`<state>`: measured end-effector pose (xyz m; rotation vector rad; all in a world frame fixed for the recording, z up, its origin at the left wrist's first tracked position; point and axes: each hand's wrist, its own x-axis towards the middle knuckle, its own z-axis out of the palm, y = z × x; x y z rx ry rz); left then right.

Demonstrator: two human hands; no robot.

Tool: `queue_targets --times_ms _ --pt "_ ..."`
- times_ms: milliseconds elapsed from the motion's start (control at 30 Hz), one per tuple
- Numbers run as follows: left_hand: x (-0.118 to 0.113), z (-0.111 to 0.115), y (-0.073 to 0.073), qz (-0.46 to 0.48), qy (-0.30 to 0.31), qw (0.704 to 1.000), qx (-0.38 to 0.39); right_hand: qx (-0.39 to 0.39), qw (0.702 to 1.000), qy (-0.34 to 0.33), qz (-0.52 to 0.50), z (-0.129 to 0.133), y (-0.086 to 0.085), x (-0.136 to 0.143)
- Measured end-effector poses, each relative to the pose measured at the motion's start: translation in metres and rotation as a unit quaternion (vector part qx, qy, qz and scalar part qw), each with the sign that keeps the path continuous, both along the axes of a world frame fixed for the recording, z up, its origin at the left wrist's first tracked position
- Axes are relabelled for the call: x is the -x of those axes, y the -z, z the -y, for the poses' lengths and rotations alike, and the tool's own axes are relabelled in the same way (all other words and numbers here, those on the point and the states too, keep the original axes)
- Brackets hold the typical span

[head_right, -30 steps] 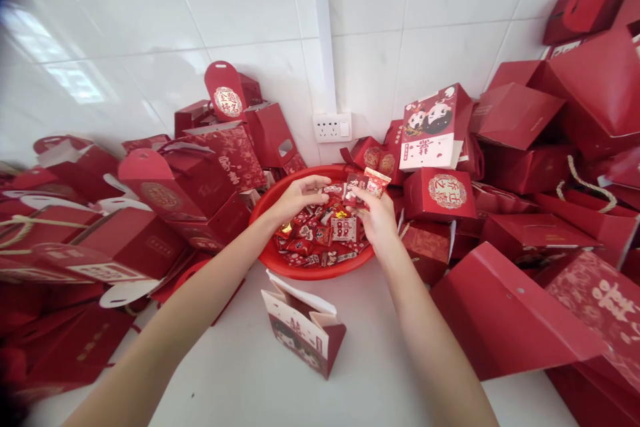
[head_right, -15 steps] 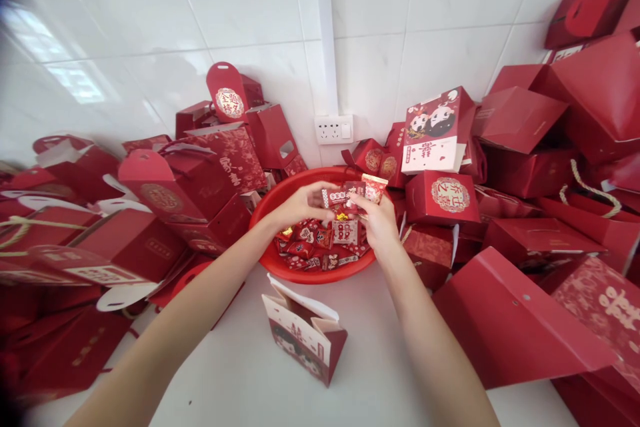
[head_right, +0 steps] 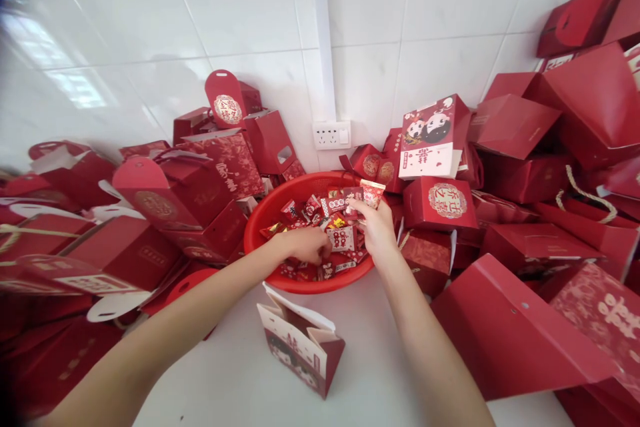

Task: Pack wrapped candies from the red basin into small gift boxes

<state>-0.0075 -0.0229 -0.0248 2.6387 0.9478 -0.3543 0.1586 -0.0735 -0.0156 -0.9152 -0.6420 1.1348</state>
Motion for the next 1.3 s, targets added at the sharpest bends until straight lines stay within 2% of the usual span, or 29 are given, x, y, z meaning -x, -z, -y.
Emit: queue_targets --times_ms 100,267,400,533,700,833,933,1033,1167,1300 --pt "0.007 -0.012 -0.001 0.077 -0.021 0.997 -0.01 0.0 1.0 0.003 0.002 0.001 0.0 0.0" --pt "0.014 -0.023 -0.003 0.227 -0.089 0.968 0.059 0.005 1.0 0.008 -0.013 0.001 -0.002 0.001" --pt "0.011 -0.021 -0.004 0.268 -0.113 0.954 0.068 0.005 1.0 0.01 -0.011 0.002 -0.003 0.002" --pt "0.011 -0.022 -0.002 0.26 -0.104 0.958 0.055 0.009 1.0 0.01 -0.012 0.003 -0.005 0.002" --pt "0.015 -0.024 0.002 0.195 -0.041 0.979 0.051 0.005 1.0 0.013 -0.011 0.003 -0.004 0.002" --pt "0.014 -0.021 0.003 0.151 -0.001 0.985 0.078 0.006 1.0 0.015 -0.009 0.003 -0.003 0.002" --pt "0.012 -0.017 0.003 0.105 0.003 0.993 0.061 0.002 1.0 0.011 -0.009 0.002 -0.003 0.003" --pt "0.011 -0.016 0.002 0.089 -0.02 0.995 0.044 0.002 1.0 0.011 -0.008 0.002 -0.003 0.003" --pt "0.014 -0.019 -0.003 0.211 -0.078 0.974 0.04 0.002 0.999 0.022 -0.025 0.001 -0.004 0.003" --pt "0.014 -0.021 -0.006 0.367 -0.147 0.918 0.033 -0.005 0.996 0.063 -0.06 -0.001 -0.004 0.001"
